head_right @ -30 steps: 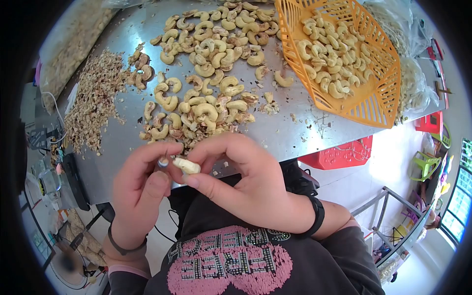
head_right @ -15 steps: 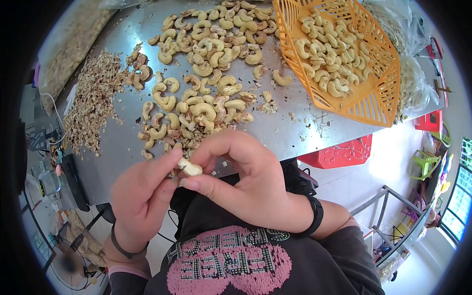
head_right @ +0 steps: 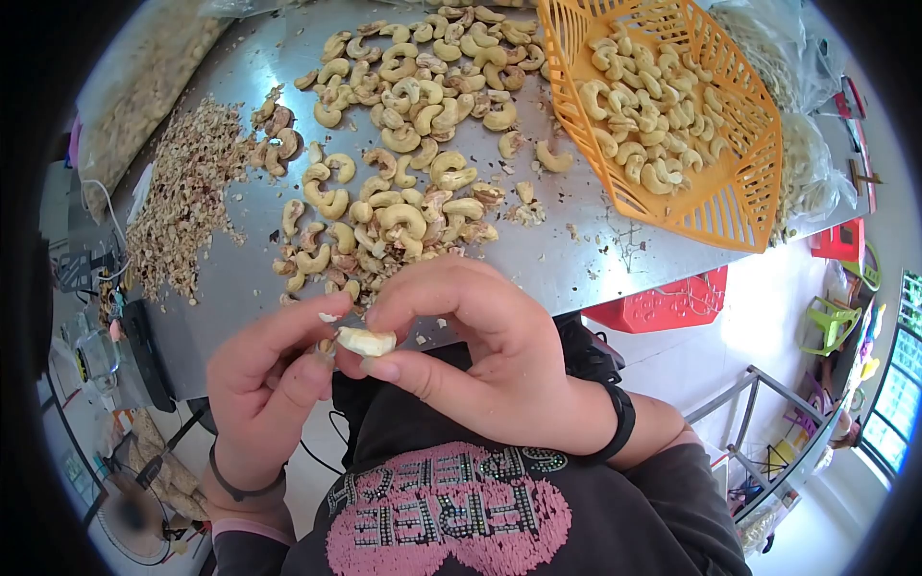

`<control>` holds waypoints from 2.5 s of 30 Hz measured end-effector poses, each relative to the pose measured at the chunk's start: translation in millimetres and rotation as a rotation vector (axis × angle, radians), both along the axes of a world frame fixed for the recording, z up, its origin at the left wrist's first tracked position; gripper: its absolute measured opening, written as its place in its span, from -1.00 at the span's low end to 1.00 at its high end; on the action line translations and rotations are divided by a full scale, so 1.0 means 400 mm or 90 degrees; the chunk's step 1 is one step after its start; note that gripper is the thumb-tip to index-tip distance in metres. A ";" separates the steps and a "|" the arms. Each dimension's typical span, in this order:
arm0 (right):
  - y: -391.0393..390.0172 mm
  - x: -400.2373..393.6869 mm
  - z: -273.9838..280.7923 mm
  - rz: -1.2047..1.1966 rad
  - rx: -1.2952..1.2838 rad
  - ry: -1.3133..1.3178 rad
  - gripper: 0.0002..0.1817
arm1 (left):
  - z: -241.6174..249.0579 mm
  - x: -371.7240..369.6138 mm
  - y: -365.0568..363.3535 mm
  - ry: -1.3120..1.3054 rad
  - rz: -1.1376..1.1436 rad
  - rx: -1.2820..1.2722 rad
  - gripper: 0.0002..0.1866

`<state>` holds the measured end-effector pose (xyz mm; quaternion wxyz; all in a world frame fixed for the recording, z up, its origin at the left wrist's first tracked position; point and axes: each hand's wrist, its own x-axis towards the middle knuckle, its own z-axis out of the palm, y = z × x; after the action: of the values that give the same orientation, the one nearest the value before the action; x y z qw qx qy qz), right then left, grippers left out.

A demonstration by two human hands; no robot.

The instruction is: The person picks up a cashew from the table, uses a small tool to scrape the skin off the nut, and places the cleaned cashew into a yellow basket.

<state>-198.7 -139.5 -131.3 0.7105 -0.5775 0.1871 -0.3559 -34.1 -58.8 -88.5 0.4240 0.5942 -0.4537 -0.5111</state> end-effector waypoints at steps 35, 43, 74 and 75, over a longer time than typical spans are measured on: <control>0.008 0.004 0.003 -0.002 0.144 -0.032 -0.70 | -0.014 -0.006 -0.004 -0.076 -0.009 -0.023 -0.72; 0.010 0.003 -0.006 0.010 0.114 -0.033 -0.74 | -0.019 -0.011 -0.001 -0.085 -0.030 -0.012 -0.69; -0.002 -0.006 -0.002 0.029 0.114 -0.038 -0.71 | -0.023 -0.012 0.000 0.085 0.051 0.023 -0.79; -0.014 -0.017 0.003 -0.011 0.063 -0.031 -0.70 | -0.009 -0.010 0.000 0.116 0.087 0.039 -0.79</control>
<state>-205.5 -145.2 -130.1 0.7397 -0.5311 0.1921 -0.3659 -38.0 -58.8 -92.1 0.4790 0.5872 -0.3559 -0.5469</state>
